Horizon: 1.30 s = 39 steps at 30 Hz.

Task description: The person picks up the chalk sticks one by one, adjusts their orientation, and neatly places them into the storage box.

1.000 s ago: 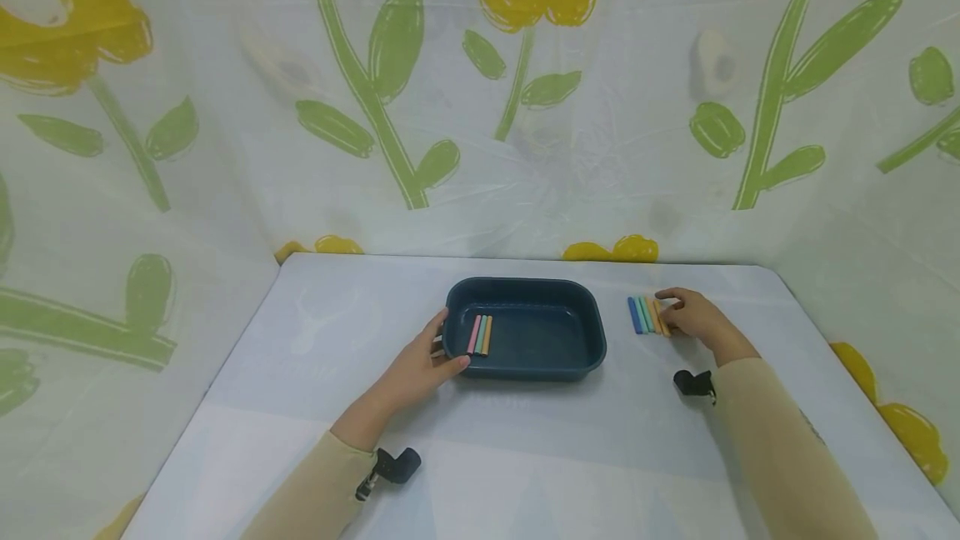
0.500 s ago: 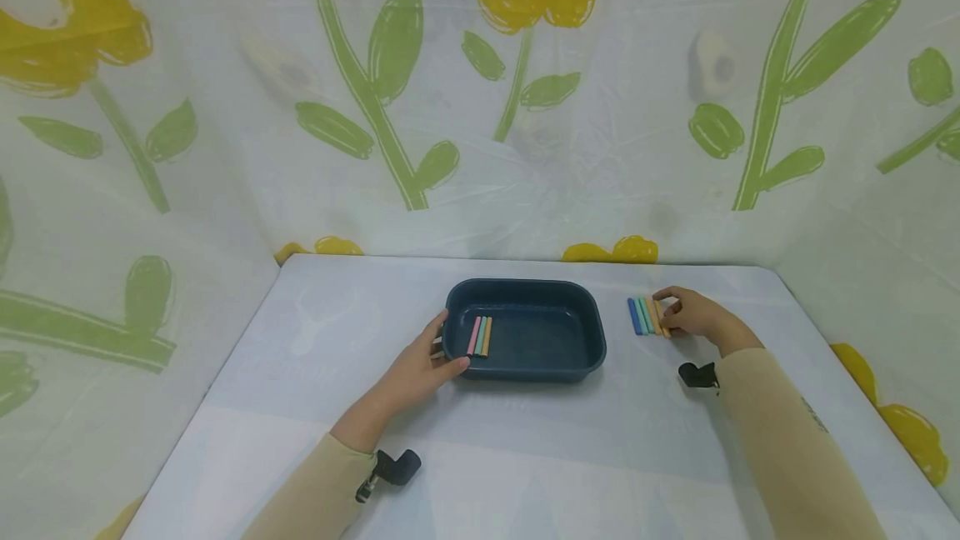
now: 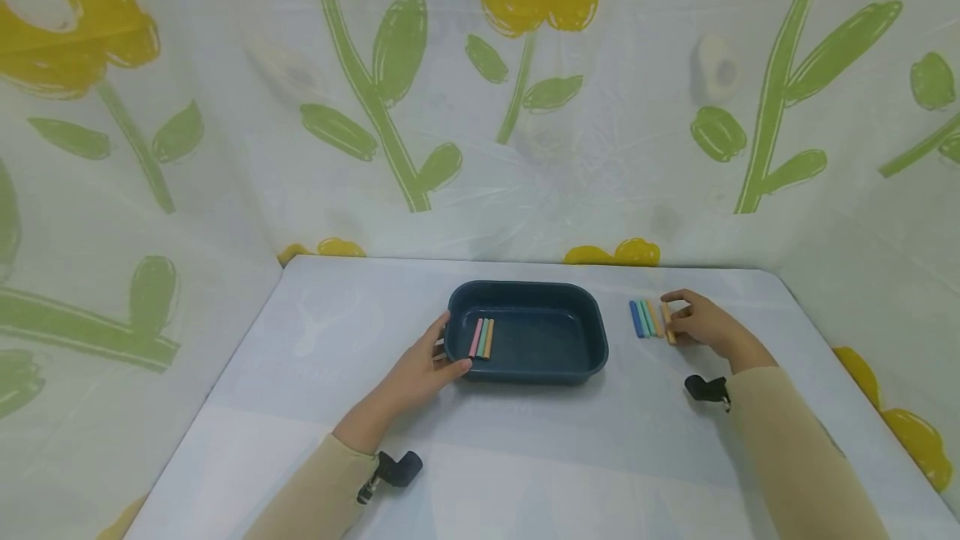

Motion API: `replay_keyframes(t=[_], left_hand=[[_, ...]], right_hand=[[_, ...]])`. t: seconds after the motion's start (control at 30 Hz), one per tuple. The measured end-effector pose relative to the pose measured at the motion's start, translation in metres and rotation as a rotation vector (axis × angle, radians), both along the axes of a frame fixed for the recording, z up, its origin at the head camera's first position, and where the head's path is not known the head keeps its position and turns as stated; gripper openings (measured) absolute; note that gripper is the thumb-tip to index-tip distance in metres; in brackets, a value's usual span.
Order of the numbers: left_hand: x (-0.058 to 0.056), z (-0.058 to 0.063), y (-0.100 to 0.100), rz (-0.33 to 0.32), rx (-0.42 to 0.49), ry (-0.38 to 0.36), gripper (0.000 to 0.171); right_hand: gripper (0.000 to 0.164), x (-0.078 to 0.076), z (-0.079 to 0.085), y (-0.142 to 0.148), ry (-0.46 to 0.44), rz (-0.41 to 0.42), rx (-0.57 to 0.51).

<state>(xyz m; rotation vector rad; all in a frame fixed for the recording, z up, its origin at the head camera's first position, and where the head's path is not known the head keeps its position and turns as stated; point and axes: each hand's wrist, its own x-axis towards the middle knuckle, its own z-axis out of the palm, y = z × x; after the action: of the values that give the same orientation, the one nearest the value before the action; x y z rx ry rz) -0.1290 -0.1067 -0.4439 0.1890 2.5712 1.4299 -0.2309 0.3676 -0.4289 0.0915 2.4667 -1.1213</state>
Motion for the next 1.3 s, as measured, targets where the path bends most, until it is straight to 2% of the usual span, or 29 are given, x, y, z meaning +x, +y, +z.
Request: replay_keyframes(t=[0.3,0.77,1.07,1.3], left_hand=[[-0.001,-0.002,0.000,0.003,-0.008,0.000,0.092],[0.001,-0.001,0.001,-0.005,0.000,-0.006,0.092],[0.001,0.000,0.000,-0.001,0.008,-0.012,0.092],[0.000,0.001,-0.001,-0.011,0.007,-0.010,0.092]], right_hand=[[0.065,0.014,0.008,-0.003,0.010,-0.018,-0.152],[0.065,0.038,0.017,-0.028,0.041,-0.053,-0.357],[0.068,0.045,0.029,-0.052,0.002,-0.096,-0.492],[0.065,0.046,0.044,-0.068,0.026,-0.059,-0.546]])
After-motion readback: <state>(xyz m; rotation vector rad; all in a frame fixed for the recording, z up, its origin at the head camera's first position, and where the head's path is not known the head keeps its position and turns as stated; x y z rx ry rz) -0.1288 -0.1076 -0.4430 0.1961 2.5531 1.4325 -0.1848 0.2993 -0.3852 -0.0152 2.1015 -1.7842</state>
